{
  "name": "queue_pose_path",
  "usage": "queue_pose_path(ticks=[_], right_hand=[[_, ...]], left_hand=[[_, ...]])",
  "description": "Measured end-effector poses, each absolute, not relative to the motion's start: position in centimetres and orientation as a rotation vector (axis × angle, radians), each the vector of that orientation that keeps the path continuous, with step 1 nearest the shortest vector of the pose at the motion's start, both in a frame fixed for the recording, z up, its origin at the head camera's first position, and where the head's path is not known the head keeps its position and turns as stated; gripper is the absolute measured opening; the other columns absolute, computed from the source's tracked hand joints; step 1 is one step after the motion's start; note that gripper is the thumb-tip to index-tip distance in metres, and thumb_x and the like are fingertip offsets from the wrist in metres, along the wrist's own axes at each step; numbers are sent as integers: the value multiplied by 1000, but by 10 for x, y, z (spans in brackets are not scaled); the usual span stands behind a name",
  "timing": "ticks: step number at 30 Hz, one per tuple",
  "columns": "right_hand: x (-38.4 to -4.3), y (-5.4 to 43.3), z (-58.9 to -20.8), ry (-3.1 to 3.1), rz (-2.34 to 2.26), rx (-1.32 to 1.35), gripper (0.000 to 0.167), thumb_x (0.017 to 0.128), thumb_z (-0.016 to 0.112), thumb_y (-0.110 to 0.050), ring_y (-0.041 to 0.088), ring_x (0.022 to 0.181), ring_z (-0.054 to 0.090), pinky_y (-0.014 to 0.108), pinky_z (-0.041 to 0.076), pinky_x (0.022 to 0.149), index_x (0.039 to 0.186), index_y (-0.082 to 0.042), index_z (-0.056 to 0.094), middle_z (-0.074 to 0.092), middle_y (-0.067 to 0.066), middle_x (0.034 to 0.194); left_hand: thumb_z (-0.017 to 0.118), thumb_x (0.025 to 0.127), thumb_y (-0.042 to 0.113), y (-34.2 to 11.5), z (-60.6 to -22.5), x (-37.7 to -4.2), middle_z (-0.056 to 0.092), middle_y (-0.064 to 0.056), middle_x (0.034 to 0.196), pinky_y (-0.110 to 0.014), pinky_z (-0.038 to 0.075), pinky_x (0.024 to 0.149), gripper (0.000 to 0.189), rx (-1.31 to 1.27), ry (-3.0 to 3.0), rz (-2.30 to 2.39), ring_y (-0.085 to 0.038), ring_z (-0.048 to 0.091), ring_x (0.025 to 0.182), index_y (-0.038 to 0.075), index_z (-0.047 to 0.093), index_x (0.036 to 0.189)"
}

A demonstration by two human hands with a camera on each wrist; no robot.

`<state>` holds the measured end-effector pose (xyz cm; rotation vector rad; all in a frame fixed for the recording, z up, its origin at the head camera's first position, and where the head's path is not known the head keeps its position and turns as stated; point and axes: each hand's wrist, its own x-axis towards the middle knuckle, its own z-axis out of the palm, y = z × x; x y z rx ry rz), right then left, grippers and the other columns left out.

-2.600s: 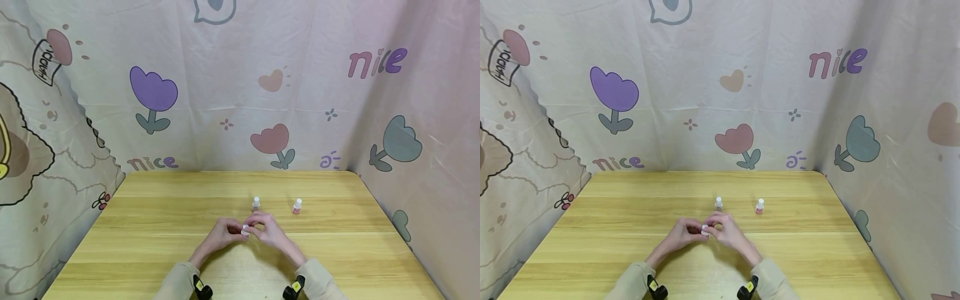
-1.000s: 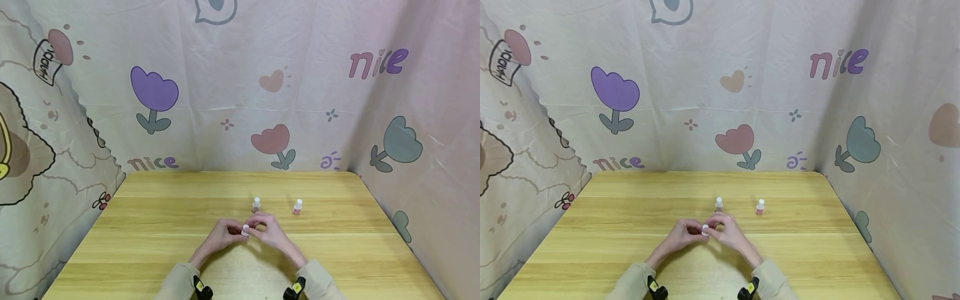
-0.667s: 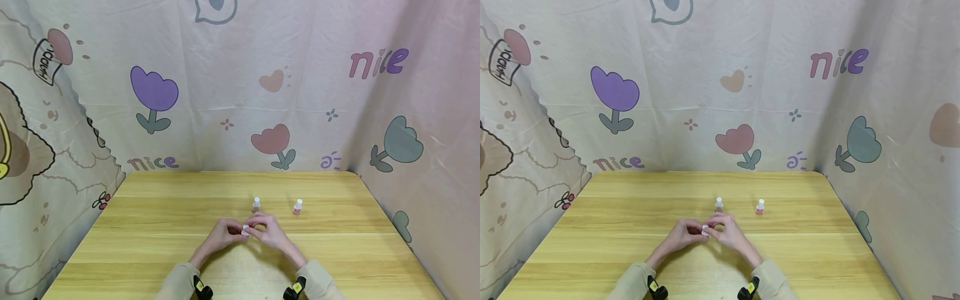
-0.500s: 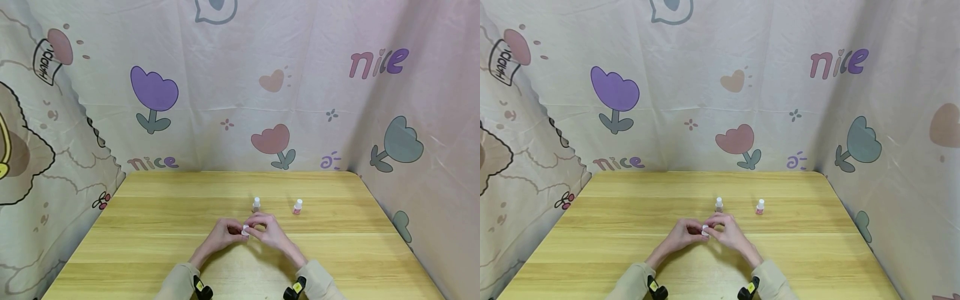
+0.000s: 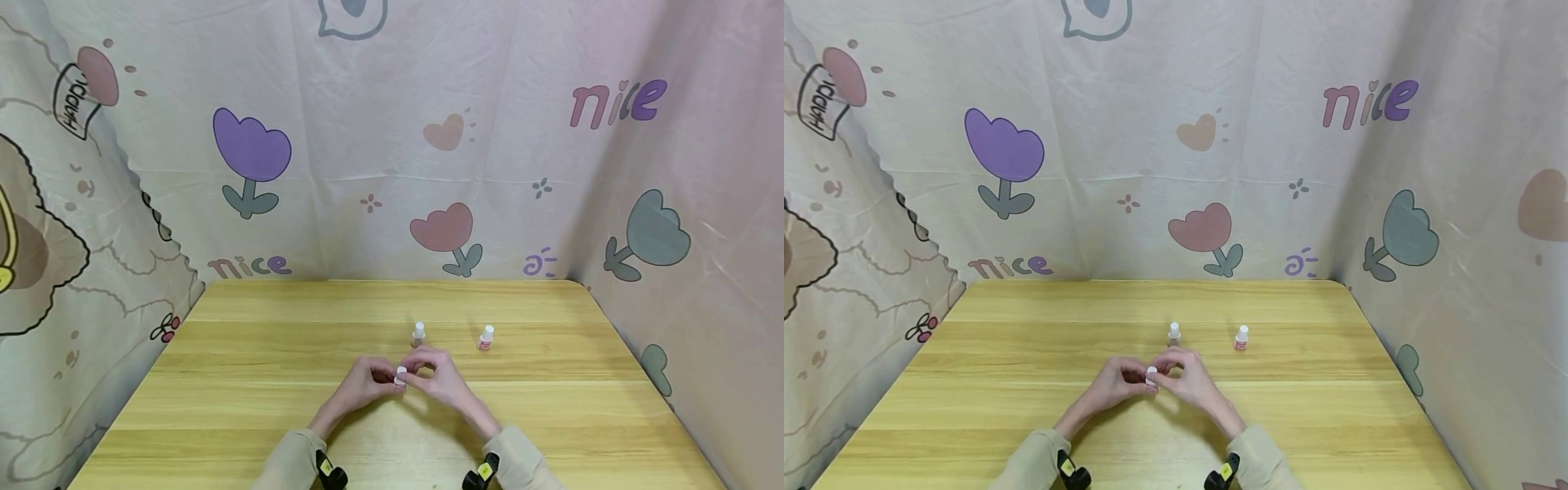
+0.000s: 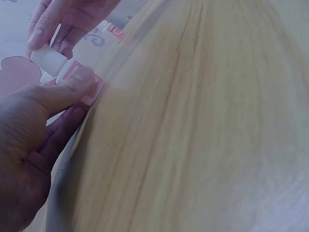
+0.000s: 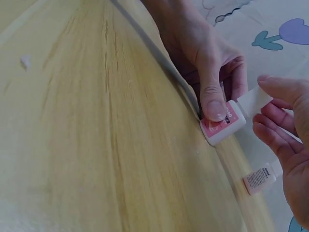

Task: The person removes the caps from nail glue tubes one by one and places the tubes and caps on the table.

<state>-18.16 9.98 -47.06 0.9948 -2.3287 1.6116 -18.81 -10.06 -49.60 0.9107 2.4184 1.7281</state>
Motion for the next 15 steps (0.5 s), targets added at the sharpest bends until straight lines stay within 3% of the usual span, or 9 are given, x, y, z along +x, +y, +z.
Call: queue_pose_path(ticks=[8,15], right_hand=[[-196,103,-496,-2356,1580,1021,10,85,73,6,31,81,67,34,60,83,94,2,74,71,19,89],[-199,106,-500,-2348,1610,1067,11,87,75,-3,17,85,68,32,59,90,99,-4,76,73,10,95]], left_hand=[[81,79,-2,-101,-496,-188,75,-19,83,-26,58,66,12,910,2419,1727,-18,68,72,1,77,91],[81,79,-2,-100,-496,-188,75,-18,84,-25,58,66,13,906,2420,1726,-17,68,72,0,77,90]])
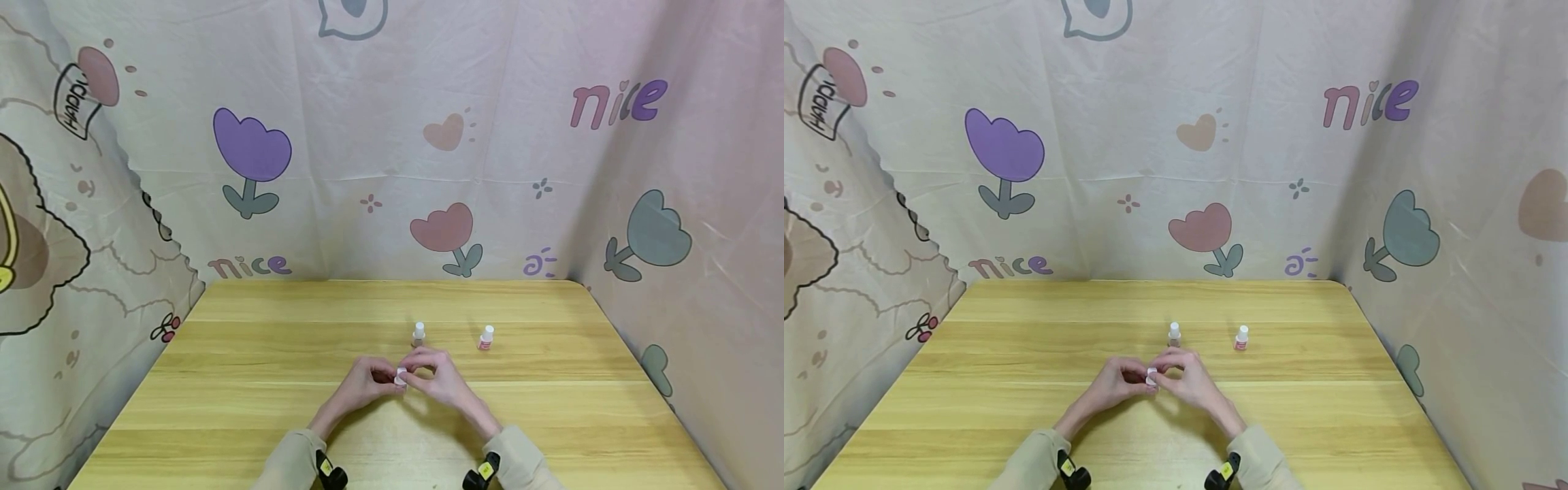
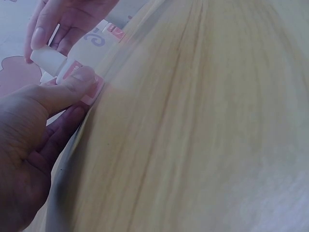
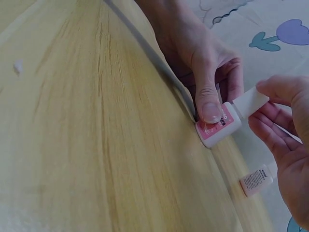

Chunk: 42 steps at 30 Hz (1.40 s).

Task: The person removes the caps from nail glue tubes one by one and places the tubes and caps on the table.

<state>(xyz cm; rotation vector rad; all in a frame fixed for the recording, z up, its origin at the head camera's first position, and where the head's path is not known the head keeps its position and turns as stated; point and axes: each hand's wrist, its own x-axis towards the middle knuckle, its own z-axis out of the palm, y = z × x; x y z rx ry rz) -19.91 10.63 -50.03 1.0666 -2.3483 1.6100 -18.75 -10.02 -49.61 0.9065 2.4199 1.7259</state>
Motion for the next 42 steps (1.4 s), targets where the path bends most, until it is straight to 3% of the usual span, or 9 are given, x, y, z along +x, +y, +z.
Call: queue_pose_path(ticks=[5,12,17,33,42], right_hand=[[-198,106,-499,-2353,1626,1086,14,87,74,-2,8,88,66,34,59,91,101,-2,75,73,11,98],[-198,106,-502,-2340,1611,1035,14,86,77,-5,13,84,67,32,60,83,100,-5,75,73,11,93],[-199,104,-504,-2344,1605,991,13,84,76,3,15,80,67,34,61,79,96,-2,75,72,17,89],[-183,103,-471,-2332,1631,1070,18,82,73,12,11,85,67,40,60,88,99,8,72,72,21,93],[-183,103,-471,-2330,1651,1068,18,81,73,12,21,83,69,44,61,85,99,9,72,72,22,93]], left_hand=[[81,79,-2,-100,-496,-187,75,-18,85,-25,58,68,12,899,2419,1725,-15,67,73,0,77,90],[81,79,-2,-100,-497,-188,75,-19,85,-25,59,68,12,893,2410,1733,-15,68,74,0,77,90],[81,79,-2,-100,-499,-188,75,-19,84,-26,59,68,12,892,2415,1736,-16,68,74,0,77,90],[81,79,-2,-100,-498,-188,75,-18,85,-25,59,69,12,894,2426,1727,-15,69,75,0,77,90],[81,79,0,-100,-498,-189,76,-18,87,-24,59,69,12,872,2429,1714,-17,70,76,0,77,91]])
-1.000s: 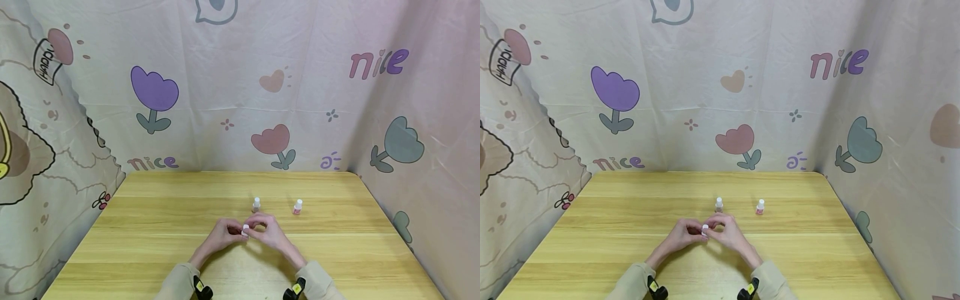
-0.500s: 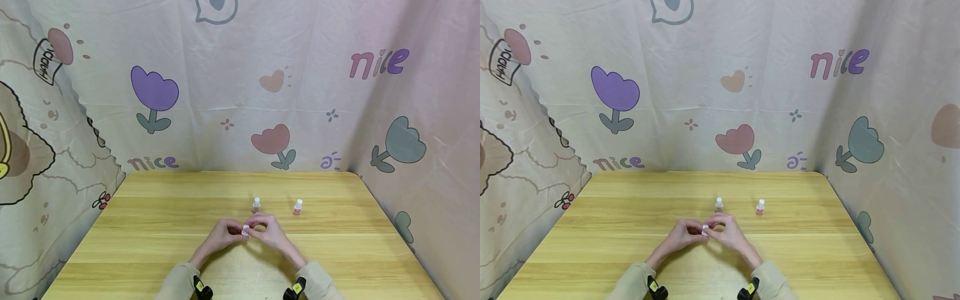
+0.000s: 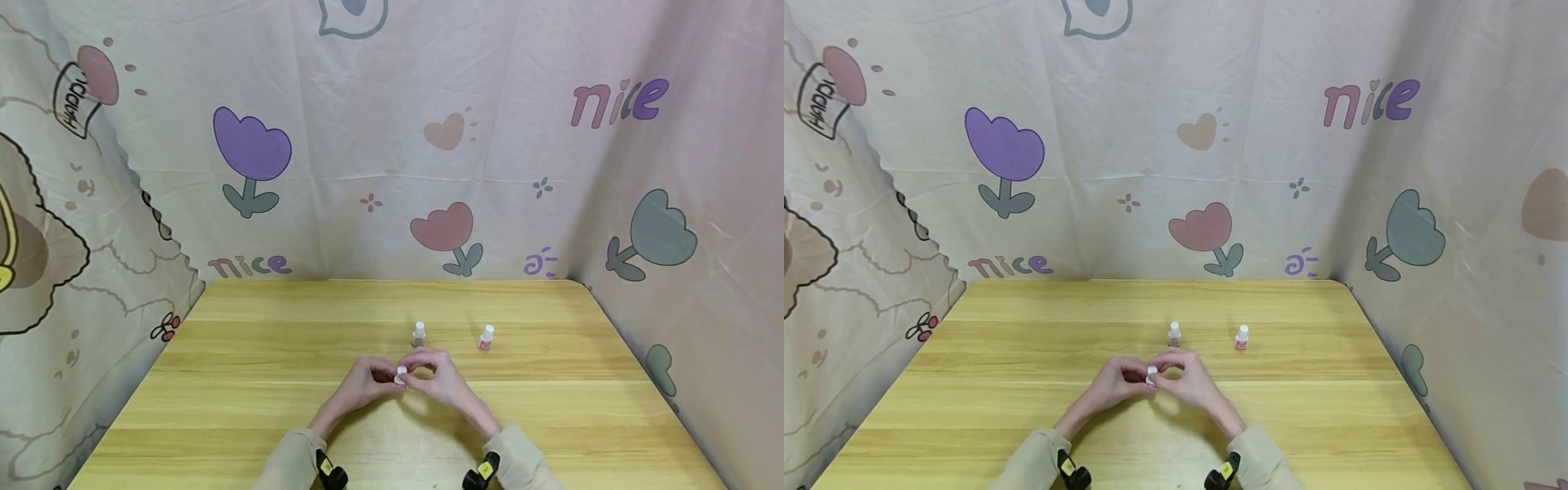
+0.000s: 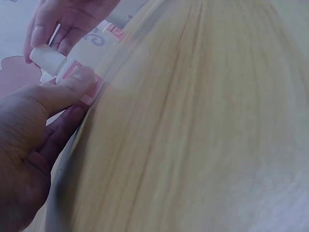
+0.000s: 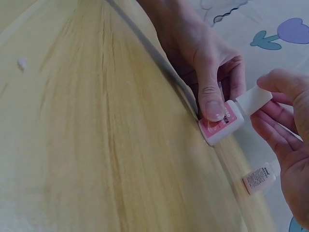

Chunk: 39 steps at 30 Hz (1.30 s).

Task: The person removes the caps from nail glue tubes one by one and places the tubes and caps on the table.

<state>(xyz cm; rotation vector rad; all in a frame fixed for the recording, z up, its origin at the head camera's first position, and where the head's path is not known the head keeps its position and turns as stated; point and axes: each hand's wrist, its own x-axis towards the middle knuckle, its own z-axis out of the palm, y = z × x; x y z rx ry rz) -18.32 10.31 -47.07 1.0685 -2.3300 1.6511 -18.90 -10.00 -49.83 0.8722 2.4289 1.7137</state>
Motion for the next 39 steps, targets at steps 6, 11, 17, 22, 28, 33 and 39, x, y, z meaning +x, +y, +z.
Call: queue_pose_path(ticks=[6,11,17,22,28,33,39], right_hand=[[-194,104,-492,-2335,1645,996,15,81,76,8,17,79,68,40,61,79,95,5,73,71,20,89],[-198,105,-501,-2328,1650,991,14,83,77,4,15,80,68,36,61,81,96,1,74,72,18,90],[-199,107,-502,-2346,1673,1009,17,84,78,-1,8,86,67,33,59,90,100,-4,76,73,12,95],[-198,107,-501,-2364,1688,1034,18,85,75,-1,14,88,69,29,56,95,103,-2,75,73,11,99],[-191,105,-487,-2355,1688,1026,17,85,75,1,25,86,69,34,59,90,102,3,73,73,16,97],[-191,103,-489,-2363,1662,970,15,82,76,6,26,80,68,41,60,80,96,5,73,72,21,91],[-197,105,-501,-2358,1667,954,15,83,77,2,16,82,68,36,60,83,97,0,74,72,17,92]], left_hand=[[81,80,-1,-100,-498,-189,76,-18,87,-23,58,68,13,868,2421,1720,-14,69,75,0,77,91],[81,79,-1,-100,-498,-189,76,-18,87,-24,58,69,13,872,2416,1731,-13,69,75,0,77,91],[82,79,-1,-99,-499,-189,75,-18,86,-22,58,68,12,863,2420,1729,-9,67,74,-1,76,89],[82,79,0,-100,-501,-190,76,-18,85,-23,58,67,12,877,2422,1725,-8,66,74,-1,77,89],[82,79,1,-100,-501,-190,76,-17,86,-22,57,67,11,858,2419,1728,-8,67,74,1,77,89],[82,79,1,-100,-501,-190,76,-17,86,-21,57,67,13,840,2419,1729,-9,67,74,1,77,91],[82,79,0,-100,-501,-190,76,-17,87,-21,57,68,14,822,2417,1727,-9,67,74,1,77,92]])
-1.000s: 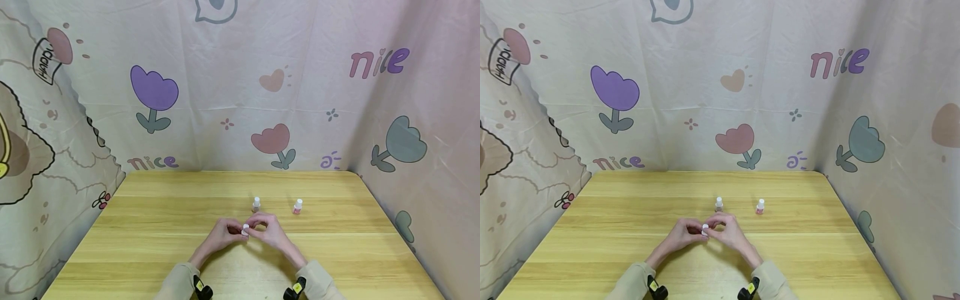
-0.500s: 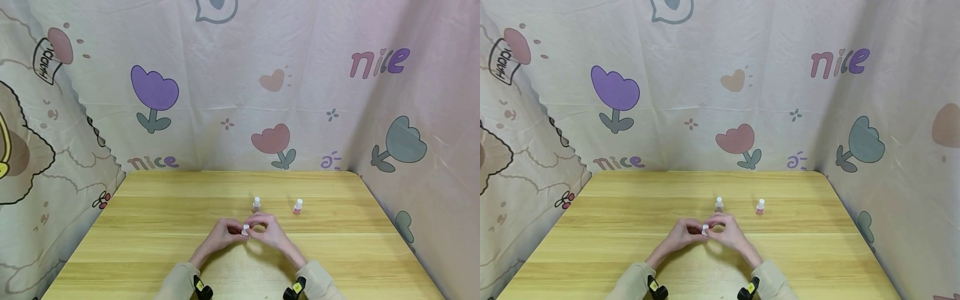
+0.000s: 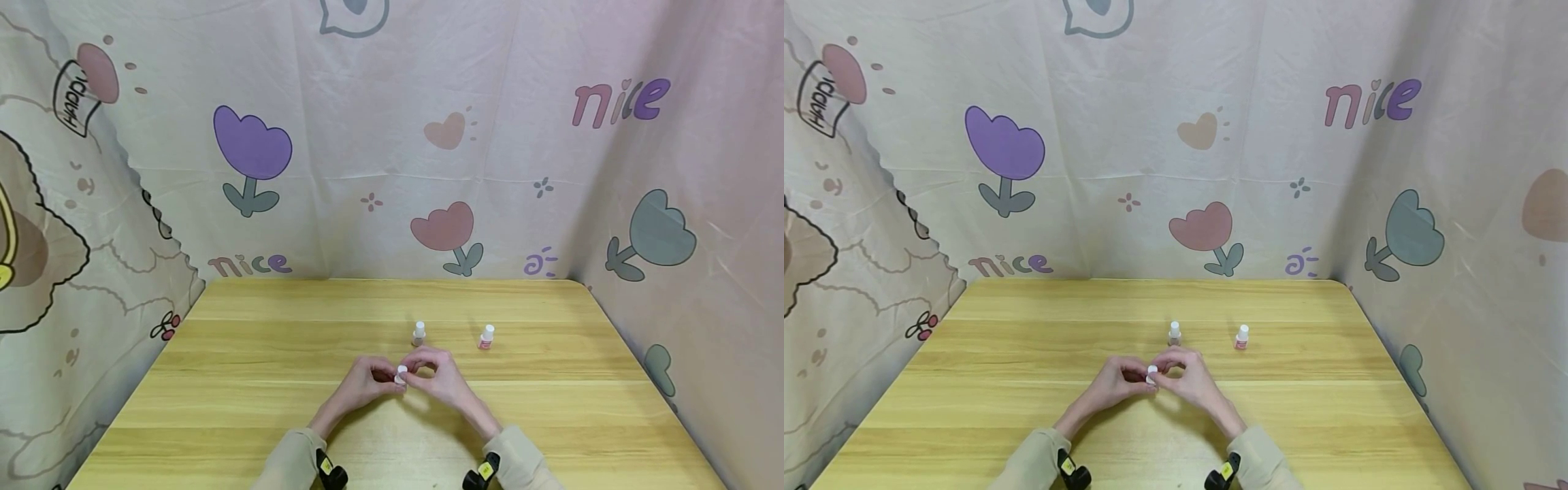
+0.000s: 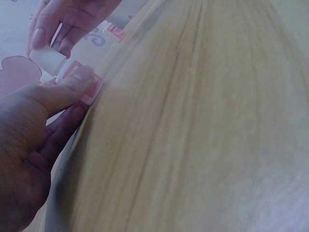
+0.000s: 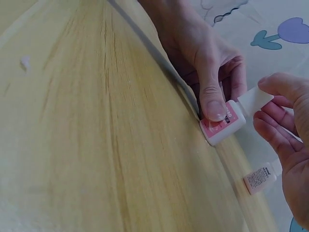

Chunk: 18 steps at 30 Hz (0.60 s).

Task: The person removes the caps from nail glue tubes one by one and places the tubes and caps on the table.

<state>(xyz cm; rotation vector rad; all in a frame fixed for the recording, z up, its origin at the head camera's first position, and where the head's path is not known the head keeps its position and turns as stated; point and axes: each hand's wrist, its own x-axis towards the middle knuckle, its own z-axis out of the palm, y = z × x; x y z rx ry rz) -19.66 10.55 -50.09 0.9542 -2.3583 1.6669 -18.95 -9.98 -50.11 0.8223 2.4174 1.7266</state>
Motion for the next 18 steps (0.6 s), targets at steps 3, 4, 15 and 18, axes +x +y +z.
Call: queue_pose_path(ticks=[3,4,15,18], right_hand=[[-196,106,-501,-2348,1677,977,16,83,78,0,13,84,68,34,60,86,99,-1,75,73,15,94],[-196,106,-501,-2345,1678,986,16,84,77,0,13,84,68,33,60,87,99,-2,75,73,14,95],[-197,107,-502,-2330,1664,1036,19,84,77,0,10,87,68,30,59,90,102,-3,75,73,12,97],[-197,106,-502,-2324,1672,999,17,83,79,-2,12,85,68,32,60,85,100,-4,75,73,12,96]], left_hand=[[82,79,0,-100,-501,-190,76,-17,86,-20,56,68,14,826,2420,1720,-8,66,74,1,77,92],[82,79,1,-100,-501,-190,76,-17,86,-20,56,68,14,829,2422,1719,-8,66,73,1,77,91],[82,79,1,-101,-500,-190,76,-17,86,-22,57,67,13,869,2409,1724,-6,65,73,0,77,91],[82,79,1,-101,-500,-190,76,-17,86,-21,57,68,13,862,2407,1726,-6,65,74,1,77,91]])
